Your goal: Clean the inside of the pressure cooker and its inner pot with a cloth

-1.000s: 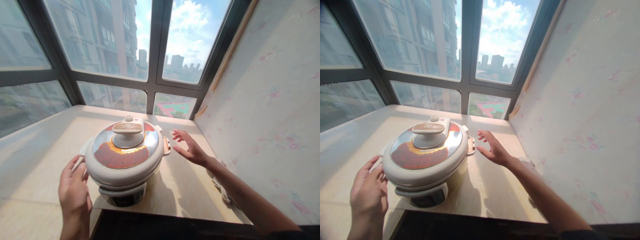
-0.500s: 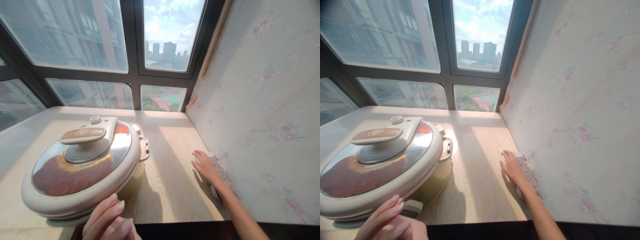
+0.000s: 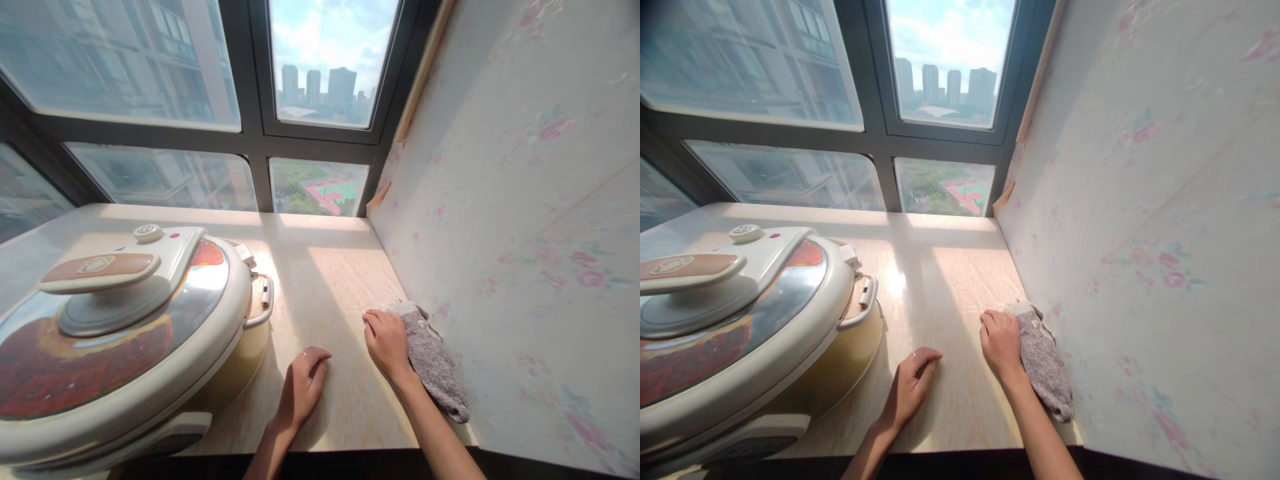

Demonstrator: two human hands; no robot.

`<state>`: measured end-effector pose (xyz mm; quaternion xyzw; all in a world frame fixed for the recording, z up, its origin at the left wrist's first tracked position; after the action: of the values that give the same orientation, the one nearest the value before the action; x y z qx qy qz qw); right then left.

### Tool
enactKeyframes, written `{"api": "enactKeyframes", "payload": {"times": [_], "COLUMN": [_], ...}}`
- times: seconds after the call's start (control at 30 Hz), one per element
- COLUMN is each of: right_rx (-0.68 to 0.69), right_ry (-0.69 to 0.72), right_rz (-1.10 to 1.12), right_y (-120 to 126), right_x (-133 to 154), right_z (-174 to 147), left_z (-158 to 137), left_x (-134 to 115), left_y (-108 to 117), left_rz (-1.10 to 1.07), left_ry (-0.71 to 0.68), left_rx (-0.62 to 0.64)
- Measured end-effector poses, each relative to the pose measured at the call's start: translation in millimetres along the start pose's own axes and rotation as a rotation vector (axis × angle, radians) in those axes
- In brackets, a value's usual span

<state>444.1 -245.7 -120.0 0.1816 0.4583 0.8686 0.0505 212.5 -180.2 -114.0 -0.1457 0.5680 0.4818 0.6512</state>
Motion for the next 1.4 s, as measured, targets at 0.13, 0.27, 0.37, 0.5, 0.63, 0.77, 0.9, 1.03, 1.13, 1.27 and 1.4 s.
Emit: {"api": "enactKeyframes", "payload": {"times": [0.13, 0.27, 0.37, 0.5, 0.63, 0.77, 0.9, 1.03, 1.13, 1.27, 1.4], "right_rx": [-0.007, -0.001, 0.002, 0.001, 0.008, 0.011, 0.011, 0.012, 0.003, 0.016, 0.024], "right_ry": [-0.002, -0.004, -0.001, 0.012, 0.019, 0.016, 0.022, 0.047, 0.056, 0.067, 0.064], "right_rz": [0.01, 0.039, 0.039, 0.03, 0.021, 0.002, -0.022, -0.056, -0.094, -0.152, -0.196], "right_y": [-1, -2, -2, -2, -3, -5, -5, -4, -4, -5, -5], "right_x": [-1, -3, -3, -3, -4, -6, -5, -5, -5, -4, -3], "right_z": [-1, -1, -1, -3, -4, -4, -3, -3, -2, 0, 0], "left_z": [2, 2, 1, -1, -1, 1, 2, 2, 3, 3, 2], "left_x": [2, -2, -2, 0, 2, 3, 3, 0, -4, -8, -7], "left_y": [10, 7, 4, 4, 4, 2, 2, 2, 3, 5, 4], "left_rz": [-0.103, -0.102, -0.062, -0.041, -0.052, -0.054, -0.054, -0.059, -0.074, -0.101, -0.119], "left_ry": [0.253, 0.23, 0.158, 0.127, 0.107, 0.106, 0.116, 0.137, 0.142, 0.168, 0.192], "left_rx": [-0.023, -0.017, 0.013, 0.033, 0.038, 0.03, 0.026, 0.02, 0.019, 0.002, 0.01]}}
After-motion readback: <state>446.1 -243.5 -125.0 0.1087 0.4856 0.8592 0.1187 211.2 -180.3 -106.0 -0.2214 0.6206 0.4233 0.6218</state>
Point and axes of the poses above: each hand's wrist, its own z-axis towards the middle knuckle, its own y-axis out of the back of the hand, x = y × z, the point moved 1 cm from there along z, towards the middle knuckle, and after that the axes turned 5 degrees about -y, right-handed, at the moved point
